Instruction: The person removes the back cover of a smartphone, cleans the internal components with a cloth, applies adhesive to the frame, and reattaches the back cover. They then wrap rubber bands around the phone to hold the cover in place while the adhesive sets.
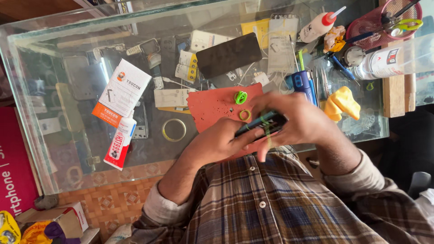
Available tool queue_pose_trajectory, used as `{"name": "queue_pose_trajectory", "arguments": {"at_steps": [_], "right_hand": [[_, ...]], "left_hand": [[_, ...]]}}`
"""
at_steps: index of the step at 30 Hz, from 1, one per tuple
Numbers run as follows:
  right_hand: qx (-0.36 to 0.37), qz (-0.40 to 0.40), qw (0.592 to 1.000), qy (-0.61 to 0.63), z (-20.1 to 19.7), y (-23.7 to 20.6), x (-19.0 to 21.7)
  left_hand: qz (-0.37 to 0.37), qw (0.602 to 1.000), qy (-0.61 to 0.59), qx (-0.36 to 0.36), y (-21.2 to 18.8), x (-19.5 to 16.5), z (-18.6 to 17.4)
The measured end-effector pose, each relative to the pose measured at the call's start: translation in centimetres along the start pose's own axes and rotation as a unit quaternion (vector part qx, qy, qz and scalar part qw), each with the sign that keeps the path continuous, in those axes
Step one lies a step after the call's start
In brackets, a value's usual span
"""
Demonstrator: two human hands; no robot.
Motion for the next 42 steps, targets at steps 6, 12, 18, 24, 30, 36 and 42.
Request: {"name": "queue_pose_trajectory", "arguments": {"at_steps": [6, 12, 18, 24, 30, 36, 42], "right_hand": [[0.023, 0.143, 0.984, 0.103, 0.4, 0.8, -1.2], [-0.289, -0.066, 0.951, -0.083, 0.5, 0.0, 2.9], [-0.295, -0.097, 0.894, -0.324, 2.4, -0.4, 2.6], [-0.315, -0.115, 0.926, -0.173, 2.6, -1.3, -0.2], [-0.294, -0.107, 0.944, -0.109, 3.2, -1.9, -1.3], [-0.279, -0.105, 0.947, -0.12, 3.4, -1.6, -2.0], [-0.292, -0.089, 0.947, -0.101, 1.5, -1.2, -2.6]], "left_hand": [[-0.056, 0.995, -0.088, -0.003, 0.1, -2.5, -0.5], [-0.076, 0.955, -0.266, -0.104, 0.5, -0.6, -0.4], [-0.012, 0.91, -0.413, -0.048, 0.4, 0.3, 0.1], [-0.05, 0.749, -0.658, 0.058, 0.3, 0.7, 0.4], [-0.046, 0.782, -0.621, 0.033, 0.6, 1.5, 0.1], [-0.052, 0.822, -0.567, -0.003, 0.9, 2.1, -0.5], [-0.076, 0.811, -0.579, 0.035, 0.3, 2.2, -1.0]]}}
Point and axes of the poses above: each hand's wrist, its own y-axis towards the middle knuckle, its own z-axis out of the palm, x = y × z, the point moved 4 cm from there along y, towards the middle knuckle
